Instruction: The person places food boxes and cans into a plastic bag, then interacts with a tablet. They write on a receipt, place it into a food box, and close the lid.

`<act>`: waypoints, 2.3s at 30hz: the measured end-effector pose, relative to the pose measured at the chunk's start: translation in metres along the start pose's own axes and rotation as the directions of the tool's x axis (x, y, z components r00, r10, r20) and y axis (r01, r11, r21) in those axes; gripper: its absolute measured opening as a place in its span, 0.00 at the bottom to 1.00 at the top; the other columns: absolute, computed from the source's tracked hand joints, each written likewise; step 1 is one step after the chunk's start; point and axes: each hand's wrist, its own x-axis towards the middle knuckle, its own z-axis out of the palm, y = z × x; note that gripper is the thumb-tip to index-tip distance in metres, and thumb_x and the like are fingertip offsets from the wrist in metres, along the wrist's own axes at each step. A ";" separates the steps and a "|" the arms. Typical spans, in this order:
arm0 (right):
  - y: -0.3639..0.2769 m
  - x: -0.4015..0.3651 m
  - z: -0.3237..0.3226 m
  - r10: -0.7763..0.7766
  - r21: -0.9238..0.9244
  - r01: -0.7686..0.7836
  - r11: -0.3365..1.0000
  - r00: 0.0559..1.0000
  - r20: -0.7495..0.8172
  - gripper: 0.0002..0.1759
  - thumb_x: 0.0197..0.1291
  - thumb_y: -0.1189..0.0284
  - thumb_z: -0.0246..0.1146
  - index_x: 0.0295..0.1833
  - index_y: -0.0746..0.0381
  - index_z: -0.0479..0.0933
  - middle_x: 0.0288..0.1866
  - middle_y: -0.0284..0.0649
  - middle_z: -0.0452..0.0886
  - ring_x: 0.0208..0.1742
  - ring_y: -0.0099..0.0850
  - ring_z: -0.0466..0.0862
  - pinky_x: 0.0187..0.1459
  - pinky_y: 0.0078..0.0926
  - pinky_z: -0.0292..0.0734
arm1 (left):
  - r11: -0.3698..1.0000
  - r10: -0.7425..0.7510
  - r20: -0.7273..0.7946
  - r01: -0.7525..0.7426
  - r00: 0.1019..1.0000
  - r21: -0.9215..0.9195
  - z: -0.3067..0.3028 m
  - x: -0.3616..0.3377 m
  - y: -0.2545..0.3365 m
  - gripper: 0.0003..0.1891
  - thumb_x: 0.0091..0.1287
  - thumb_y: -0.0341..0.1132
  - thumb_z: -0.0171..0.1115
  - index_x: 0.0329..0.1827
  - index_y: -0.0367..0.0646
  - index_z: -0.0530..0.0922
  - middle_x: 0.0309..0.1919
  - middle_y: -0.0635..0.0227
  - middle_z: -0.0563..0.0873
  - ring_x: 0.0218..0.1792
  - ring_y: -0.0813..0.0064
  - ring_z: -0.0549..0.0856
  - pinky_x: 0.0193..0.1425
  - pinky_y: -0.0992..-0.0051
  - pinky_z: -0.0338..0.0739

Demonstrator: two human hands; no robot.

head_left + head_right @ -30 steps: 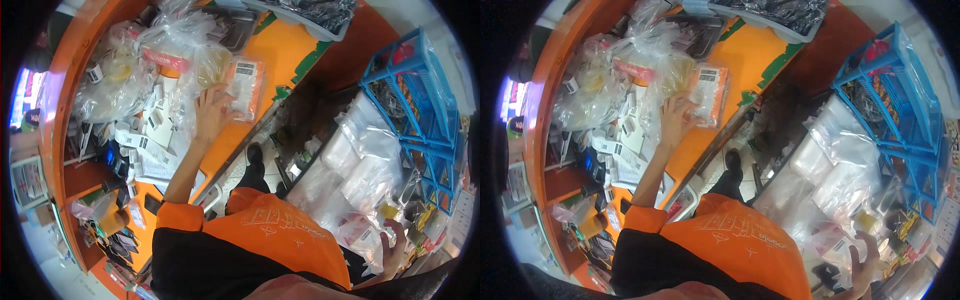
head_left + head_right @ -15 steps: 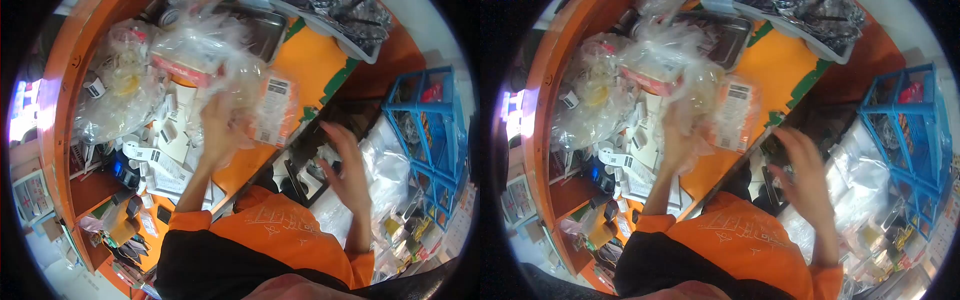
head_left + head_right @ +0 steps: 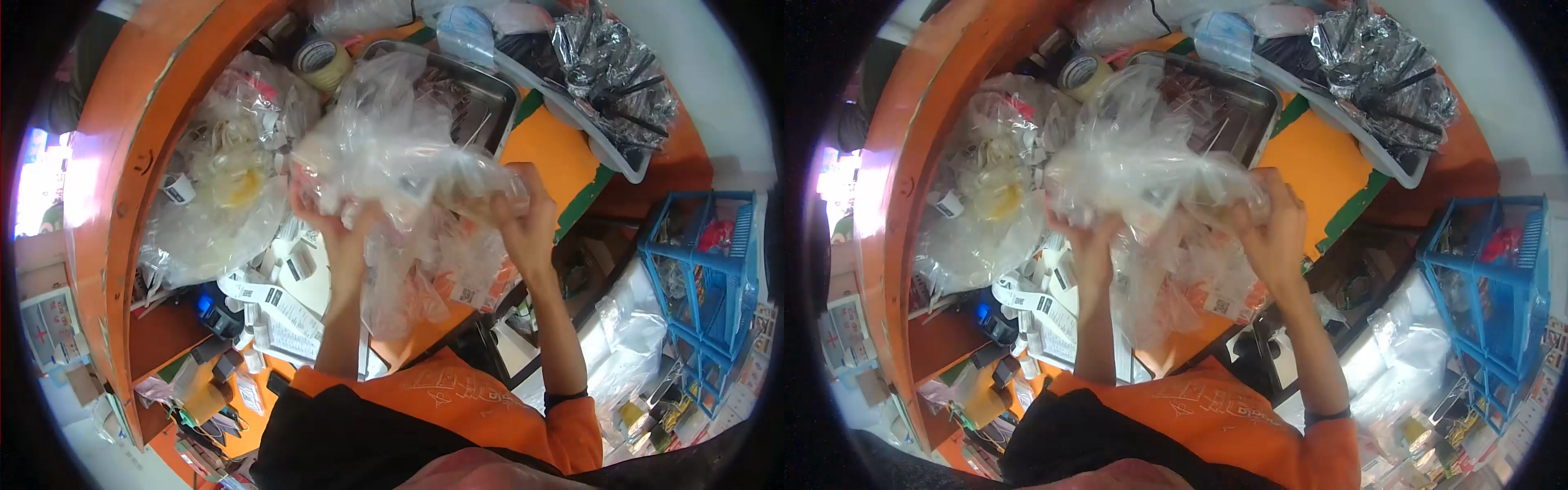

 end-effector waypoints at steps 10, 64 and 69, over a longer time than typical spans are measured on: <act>0.055 0.045 -0.009 -0.249 0.187 0.254 0.949 0.967 -0.054 0.10 0.63 0.84 0.53 0.50 0.65 0.71 0.58 0.44 0.81 0.59 0.30 0.78 0.62 0.27 0.69 | 0.657 0.250 0.371 -0.438 0.894 0.614 -0.041 0.028 0.069 0.29 0.49 0.42 0.81 0.53 0.40 0.82 0.56 0.63 0.81 0.53 0.72 0.81 0.66 0.65 0.70; -0.019 0.000 0.045 -0.430 -0.249 0.569 0.783 0.786 0.443 0.47 0.34 0.63 0.80 0.67 0.43 0.71 0.62 0.28 0.80 0.69 0.40 0.72 0.73 0.51 0.58 | 0.838 -0.139 0.333 -0.068 0.933 0.542 -0.025 -0.014 0.035 0.16 0.50 0.22 0.73 0.43 0.38 0.82 0.33 0.73 0.83 0.36 0.81 0.82 0.39 0.79 0.75; -0.016 0.001 0.044 -0.397 -0.203 0.528 0.825 0.796 0.458 0.48 0.34 0.68 0.80 0.68 0.44 0.71 0.60 0.29 0.82 0.65 0.38 0.75 0.68 0.48 0.64 | 0.855 -0.221 0.546 -0.108 0.808 0.507 -0.024 0.003 0.055 0.21 0.49 0.26 0.77 0.47 0.39 0.80 0.35 0.70 0.84 0.39 0.75 0.83 0.41 0.75 0.77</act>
